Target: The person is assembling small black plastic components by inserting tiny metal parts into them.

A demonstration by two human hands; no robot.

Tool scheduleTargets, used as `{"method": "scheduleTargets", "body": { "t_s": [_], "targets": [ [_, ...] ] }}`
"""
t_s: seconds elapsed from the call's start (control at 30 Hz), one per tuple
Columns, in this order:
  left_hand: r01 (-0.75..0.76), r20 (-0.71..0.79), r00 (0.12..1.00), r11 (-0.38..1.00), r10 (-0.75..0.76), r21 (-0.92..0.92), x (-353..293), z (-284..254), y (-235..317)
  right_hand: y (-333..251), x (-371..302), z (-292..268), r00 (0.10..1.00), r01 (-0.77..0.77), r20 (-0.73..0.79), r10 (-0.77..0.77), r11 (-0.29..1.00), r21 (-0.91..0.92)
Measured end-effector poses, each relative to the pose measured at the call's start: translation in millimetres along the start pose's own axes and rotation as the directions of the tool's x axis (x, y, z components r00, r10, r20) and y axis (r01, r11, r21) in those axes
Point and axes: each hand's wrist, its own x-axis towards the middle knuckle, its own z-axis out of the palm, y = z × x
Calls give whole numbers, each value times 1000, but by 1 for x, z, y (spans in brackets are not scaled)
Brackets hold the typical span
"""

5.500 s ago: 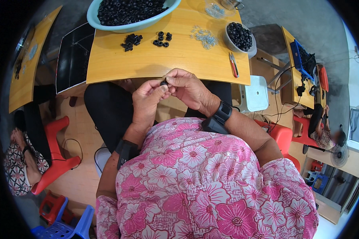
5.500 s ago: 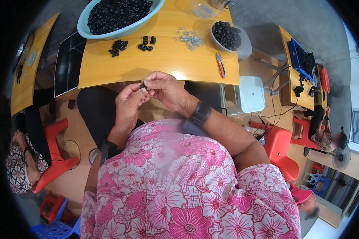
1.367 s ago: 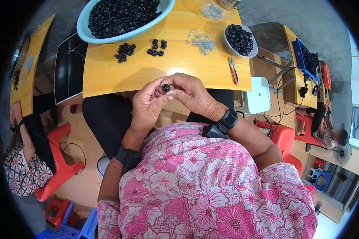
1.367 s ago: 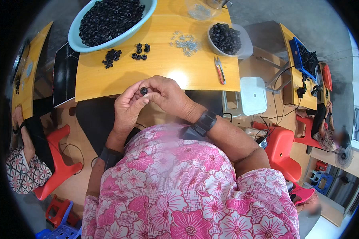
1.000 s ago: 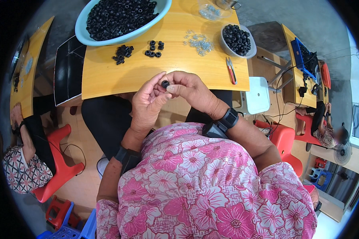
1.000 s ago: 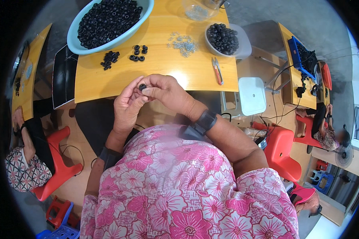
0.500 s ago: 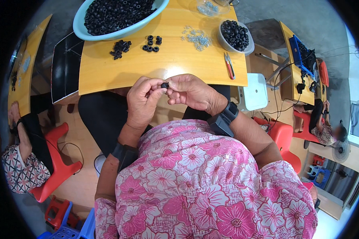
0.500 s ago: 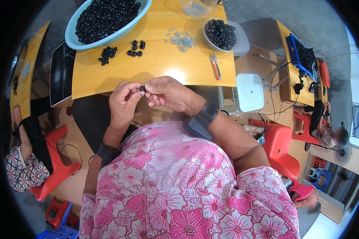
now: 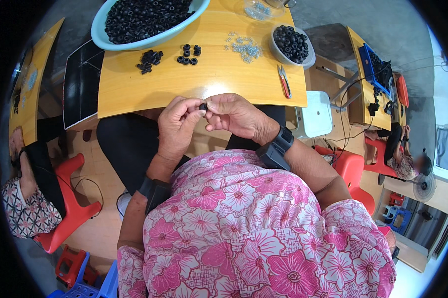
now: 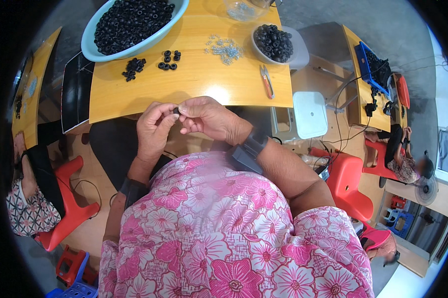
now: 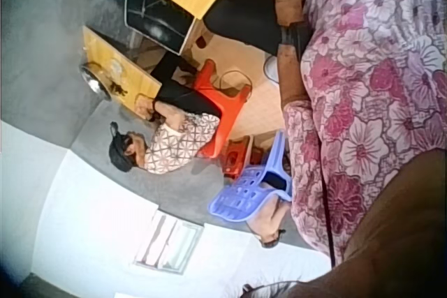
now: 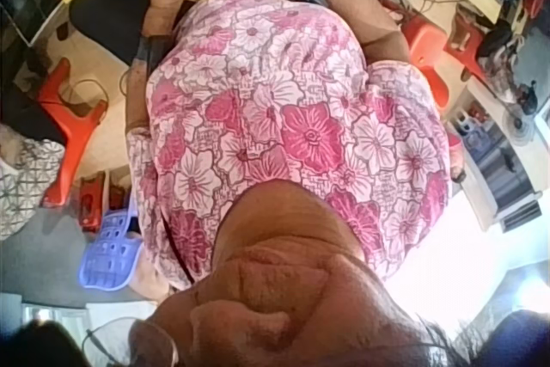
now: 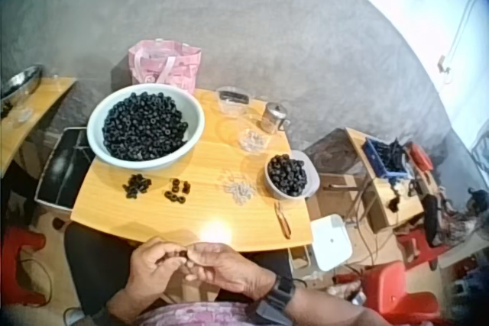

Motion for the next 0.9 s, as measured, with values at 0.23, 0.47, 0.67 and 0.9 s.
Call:
{"method": "scheduleTargets", "body": {
  "t_s": [0.23,0.47,0.67,0.9],
  "targets": [
    [307,120,951,831,-284,-463,-13,10,-16,-2,5,1,991,95,-55,-123,926,-364],
    [320,177,948,790,-266,-523,-8,10,-7,-5,-1,20,950,264,41,-310,724,-637],
    [260,177,964,860,-201,-440,-4,5,-1,-4,1,17,922,308,79,-379,594,-743],
    [248,172,966,877,-193,-412,-5,3,1,2,2,18,891,337,51,-452,581,-741]
  ]
}}
